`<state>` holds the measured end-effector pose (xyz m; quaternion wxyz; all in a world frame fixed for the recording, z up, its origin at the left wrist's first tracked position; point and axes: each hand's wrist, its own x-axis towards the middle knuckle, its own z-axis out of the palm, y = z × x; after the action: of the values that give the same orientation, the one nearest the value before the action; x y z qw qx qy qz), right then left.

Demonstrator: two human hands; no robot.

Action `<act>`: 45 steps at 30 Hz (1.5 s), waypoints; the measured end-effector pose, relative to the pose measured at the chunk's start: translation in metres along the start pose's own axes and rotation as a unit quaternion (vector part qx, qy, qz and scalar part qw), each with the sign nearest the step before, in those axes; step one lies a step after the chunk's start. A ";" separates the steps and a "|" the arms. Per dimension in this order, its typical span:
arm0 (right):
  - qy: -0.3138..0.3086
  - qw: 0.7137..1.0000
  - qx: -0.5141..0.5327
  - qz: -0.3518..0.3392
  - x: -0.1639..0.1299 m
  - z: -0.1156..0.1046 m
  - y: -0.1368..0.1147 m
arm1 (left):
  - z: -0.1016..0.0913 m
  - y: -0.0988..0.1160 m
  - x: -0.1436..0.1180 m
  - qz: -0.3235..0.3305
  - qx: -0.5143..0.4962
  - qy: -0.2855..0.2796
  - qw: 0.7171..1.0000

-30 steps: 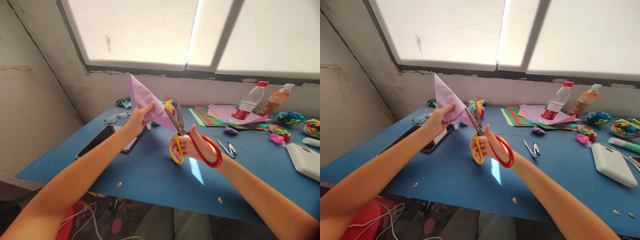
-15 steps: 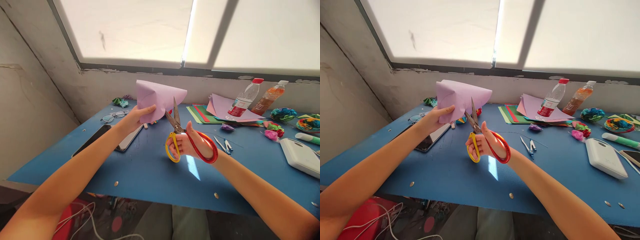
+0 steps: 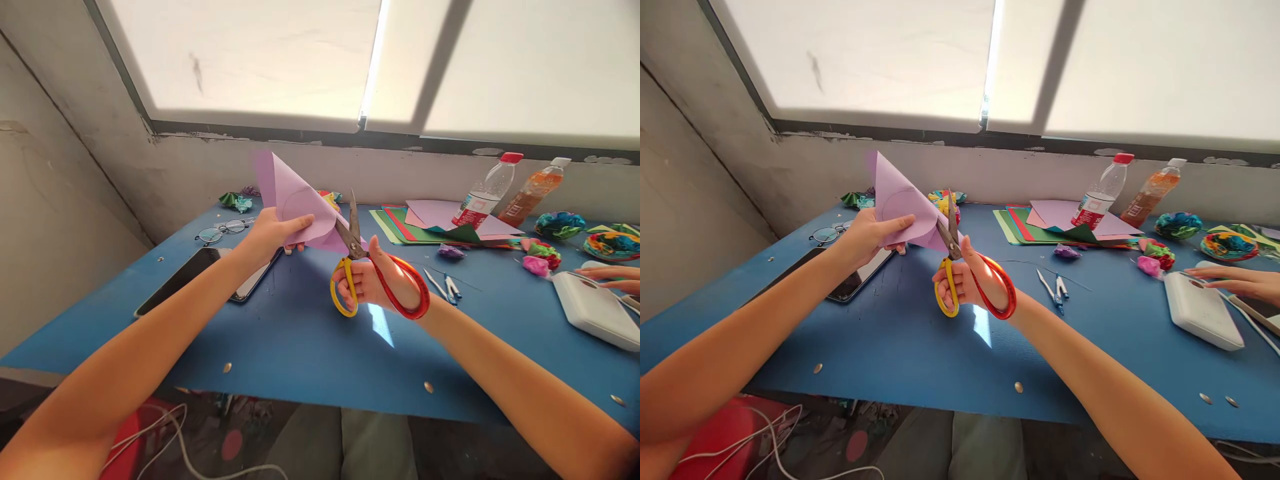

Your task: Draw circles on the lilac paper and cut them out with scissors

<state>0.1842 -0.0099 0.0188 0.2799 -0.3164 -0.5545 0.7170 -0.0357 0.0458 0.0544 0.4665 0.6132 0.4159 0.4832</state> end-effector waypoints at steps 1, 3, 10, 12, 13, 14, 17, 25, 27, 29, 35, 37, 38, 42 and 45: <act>-0.001 1.000 0.001 -0.001 0.000 0.000 -0.001 | 0.001 0.000 -0.001 0.001 0.001 -0.009 1.000; -0.004 1.000 0.006 -0.007 -0.002 0.001 -0.002 | 0.003 0.001 -0.003 -0.001 0.012 -0.034 0.999; -0.021 0.999 0.026 -0.025 -0.004 0.004 -0.003 | 0.004 0.005 -0.008 -0.027 0.061 -0.087 0.994; -0.016 0.999 0.019 -0.027 -0.003 0.003 -0.002 | 0.004 0.007 -0.010 -0.034 0.067 -0.095 0.993; -0.011 0.999 0.015 -0.027 -0.002 0.003 -0.001 | 0.005 0.008 -0.011 -0.038 0.070 -0.099 0.992; -0.009 1.000 0.011 -0.027 -0.002 0.002 -0.001 | 0.005 0.008 -0.012 -0.041 0.073 -0.101 0.991; -0.006 0.999 0.005 -0.032 -0.002 0.003 0.001 | 0.006 0.009 -0.013 -0.040 0.078 -0.095 0.992; 0.018 0.999 -0.011 -0.045 -0.001 0.003 0.004 | 0.004 0.008 -0.012 -0.031 0.093 -0.098 0.990; 0.026 0.999 -0.015 -0.045 0.000 0.004 0.004 | 0.004 0.008 -0.012 -0.027 0.093 -0.098 0.990; 0.033 0.998 -0.018 -0.050 0.000 0.005 0.003 | 0.004 0.008 -0.012 -0.022 0.094 -0.097 0.991; 0.038 0.998 -0.018 -0.052 0.000 0.007 0.004 | 0.004 0.008 -0.011 -0.023 0.090 -0.115 0.989; 0.038 0.998 -0.016 -0.055 0.000 0.007 0.005 | 0.004 0.008 -0.011 -0.020 0.084 -0.117 0.989; 0.037 0.998 -0.015 -0.056 0.000 0.007 0.005 | 0.004 0.008 -0.012 -0.019 0.083 -0.116 0.990; 0.044 0.998 -0.014 -0.053 0.000 0.008 0.005 | 0.004 0.009 -0.013 -0.018 0.088 -0.112 0.990; 0.051 0.998 -0.024 -0.042 0.000 0.009 0.002 | 0.004 0.009 -0.013 -0.024 0.092 -0.111 0.989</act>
<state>0.1768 -0.0161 0.0185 0.3297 -0.3357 -0.5693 0.6741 -0.0341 0.0310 0.0600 0.4628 0.6935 0.4183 0.3604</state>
